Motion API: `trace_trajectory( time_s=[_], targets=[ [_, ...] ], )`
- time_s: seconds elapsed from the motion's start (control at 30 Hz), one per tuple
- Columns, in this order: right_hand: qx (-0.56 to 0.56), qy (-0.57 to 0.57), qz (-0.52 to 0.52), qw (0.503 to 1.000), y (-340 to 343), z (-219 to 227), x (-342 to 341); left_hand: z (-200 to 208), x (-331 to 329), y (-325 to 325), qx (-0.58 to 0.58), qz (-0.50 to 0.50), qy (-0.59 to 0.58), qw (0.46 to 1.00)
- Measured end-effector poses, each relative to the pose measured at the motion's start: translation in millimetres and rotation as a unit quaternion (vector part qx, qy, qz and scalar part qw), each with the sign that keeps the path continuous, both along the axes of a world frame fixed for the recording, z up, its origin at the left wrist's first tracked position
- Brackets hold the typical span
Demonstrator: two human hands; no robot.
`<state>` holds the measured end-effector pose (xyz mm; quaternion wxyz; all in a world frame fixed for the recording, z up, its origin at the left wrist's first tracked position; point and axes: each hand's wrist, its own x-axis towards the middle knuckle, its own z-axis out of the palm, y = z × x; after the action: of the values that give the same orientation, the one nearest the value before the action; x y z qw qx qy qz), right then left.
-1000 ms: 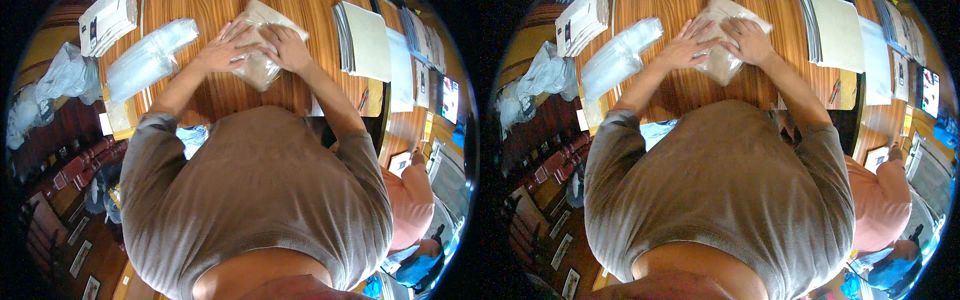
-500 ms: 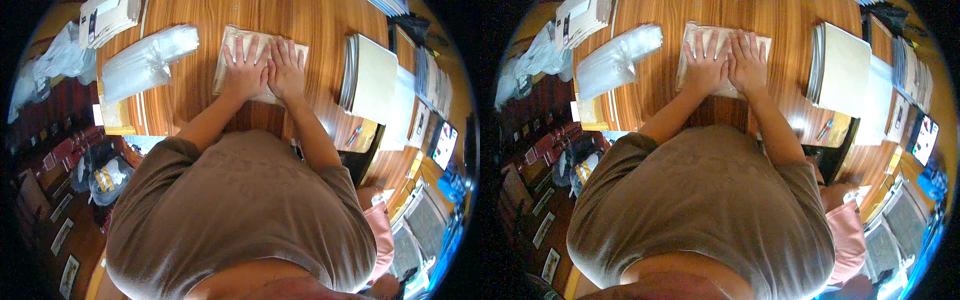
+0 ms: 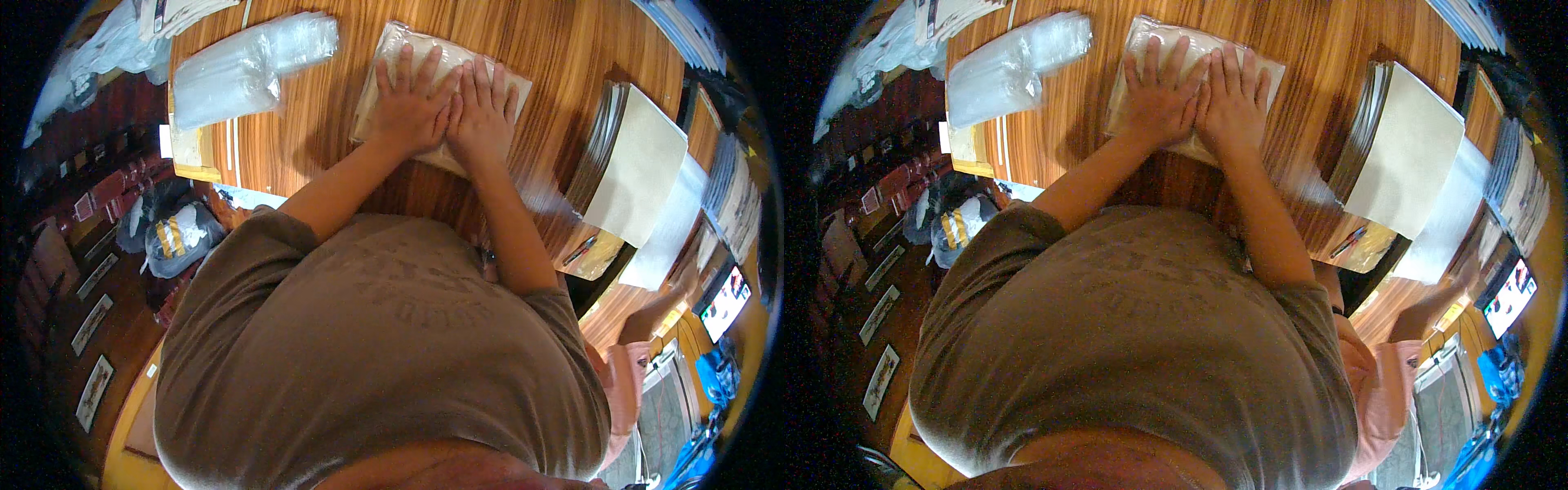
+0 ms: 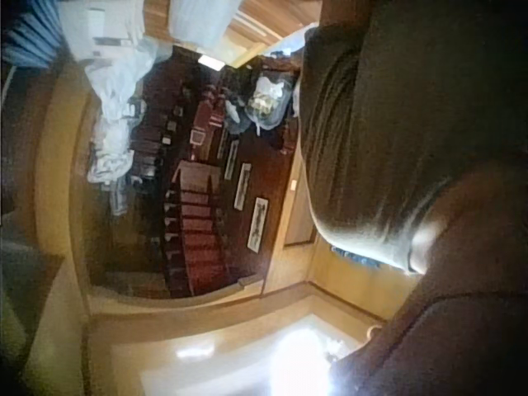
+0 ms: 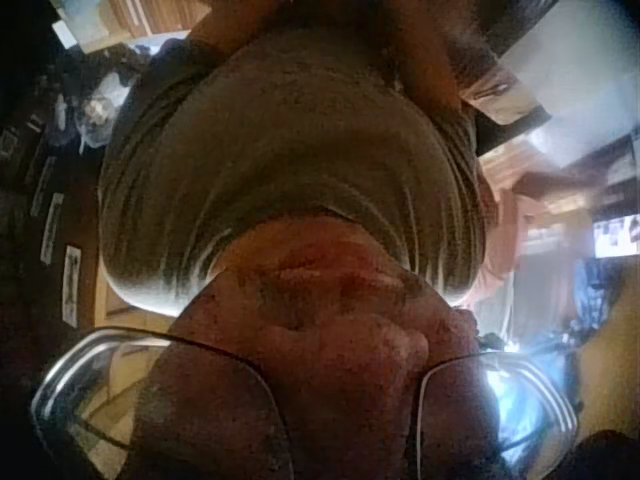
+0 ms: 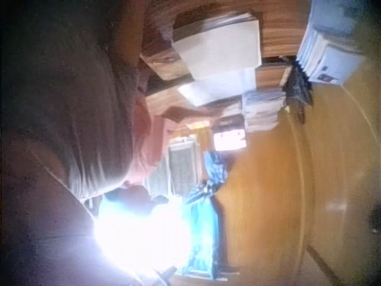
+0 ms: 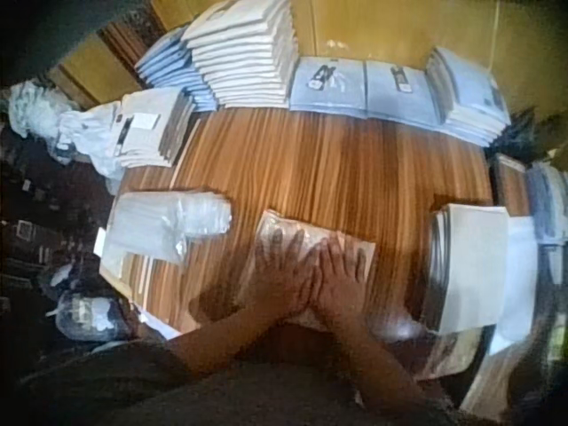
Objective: The person packs folded shirts into plastic bags at a wooden table, smoothing each bag and placing the completed items onto stacks.
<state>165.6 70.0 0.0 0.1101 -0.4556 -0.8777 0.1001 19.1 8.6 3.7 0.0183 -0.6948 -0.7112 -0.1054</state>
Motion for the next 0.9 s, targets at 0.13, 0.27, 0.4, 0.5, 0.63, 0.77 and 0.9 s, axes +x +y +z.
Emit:
trace_trajectory(
  time_s=[0.13,0.27,0.4,0.5,0.63,0.77,0.9],
  targets=[
    [0.024,-0.01,-0.009,1.0,-1,0,-3,1,-3,0,-0.01,-0.003,0.002,1.0],
    [0.049,0.0,-0.016,0.999,-4,-1,-2,-1,-4,-2,-0.011,-0.005,-0.015,1.0],
    [0.065,0.028,-0.006,0.997,-5,-5,0,-5,-5,-2,0.012,-0.012,-0.029,0.999],
    [0.08,0.012,0.005,0.997,-1,-6,1,-2,-6,-2,-0.002,-0.02,-0.046,0.999],
    [0.037,-0.016,0.016,0.999,9,4,-27,0,-35,-3,-0.048,-0.045,-0.367,0.928],
    [0.012,0.033,0.048,0.998,13,7,-44,4,-68,-46,-0.058,-0.124,-0.11,0.984],
    [-0.01,-0.022,-0.051,0.998,50,-7,-29,8,-65,-51,-0.045,-0.129,-0.099,0.986]
  ],
)
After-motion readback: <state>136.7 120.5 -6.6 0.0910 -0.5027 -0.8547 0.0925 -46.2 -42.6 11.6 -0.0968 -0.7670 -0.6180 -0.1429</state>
